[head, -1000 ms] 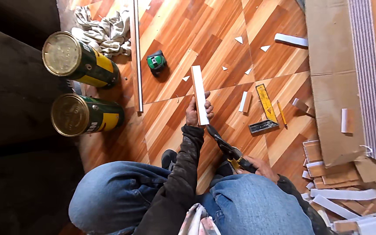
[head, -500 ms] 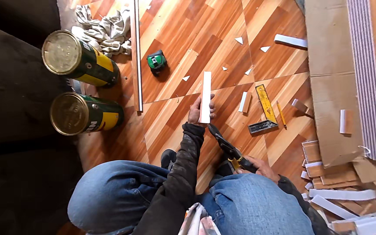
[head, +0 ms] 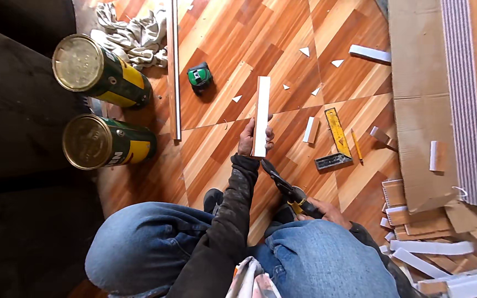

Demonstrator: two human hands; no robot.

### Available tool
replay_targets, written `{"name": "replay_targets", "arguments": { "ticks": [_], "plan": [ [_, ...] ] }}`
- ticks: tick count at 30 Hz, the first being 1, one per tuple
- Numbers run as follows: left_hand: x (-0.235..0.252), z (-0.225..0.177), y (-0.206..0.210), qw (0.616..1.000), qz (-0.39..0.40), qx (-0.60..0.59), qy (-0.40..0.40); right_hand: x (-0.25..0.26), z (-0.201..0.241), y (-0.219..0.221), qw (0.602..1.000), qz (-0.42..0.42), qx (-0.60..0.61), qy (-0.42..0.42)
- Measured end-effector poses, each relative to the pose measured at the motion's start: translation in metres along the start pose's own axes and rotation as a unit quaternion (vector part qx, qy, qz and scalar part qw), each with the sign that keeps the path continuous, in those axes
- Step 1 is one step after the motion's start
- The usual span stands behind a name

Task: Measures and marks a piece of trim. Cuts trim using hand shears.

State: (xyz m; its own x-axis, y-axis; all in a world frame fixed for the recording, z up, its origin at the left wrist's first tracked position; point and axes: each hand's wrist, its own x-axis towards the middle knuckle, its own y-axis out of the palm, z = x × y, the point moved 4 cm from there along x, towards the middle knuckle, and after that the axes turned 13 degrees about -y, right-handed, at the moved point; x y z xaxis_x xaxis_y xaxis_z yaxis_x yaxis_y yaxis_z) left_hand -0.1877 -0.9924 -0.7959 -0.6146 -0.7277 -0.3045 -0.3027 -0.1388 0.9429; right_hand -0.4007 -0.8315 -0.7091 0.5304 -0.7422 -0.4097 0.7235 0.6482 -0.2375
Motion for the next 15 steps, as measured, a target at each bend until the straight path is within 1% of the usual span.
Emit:
{"name": "replay_targets", "arguments": {
  "ticks": [9, 15],
  "plan": [
    [-0.0005, 0.0013, 0.0030, 1.000, -0.008, -0.003, -0.001, 0.0026, -0.0016, 0.0026, 0.999, -0.009, 0.040, 0.022],
    [-0.0003, 0.0023, 0.0064, 1.000, -0.007, 0.016, -0.007, 0.0062, -0.0026, 0.0060, 0.999, -0.015, 0.043, 0.010]
  ]
}}
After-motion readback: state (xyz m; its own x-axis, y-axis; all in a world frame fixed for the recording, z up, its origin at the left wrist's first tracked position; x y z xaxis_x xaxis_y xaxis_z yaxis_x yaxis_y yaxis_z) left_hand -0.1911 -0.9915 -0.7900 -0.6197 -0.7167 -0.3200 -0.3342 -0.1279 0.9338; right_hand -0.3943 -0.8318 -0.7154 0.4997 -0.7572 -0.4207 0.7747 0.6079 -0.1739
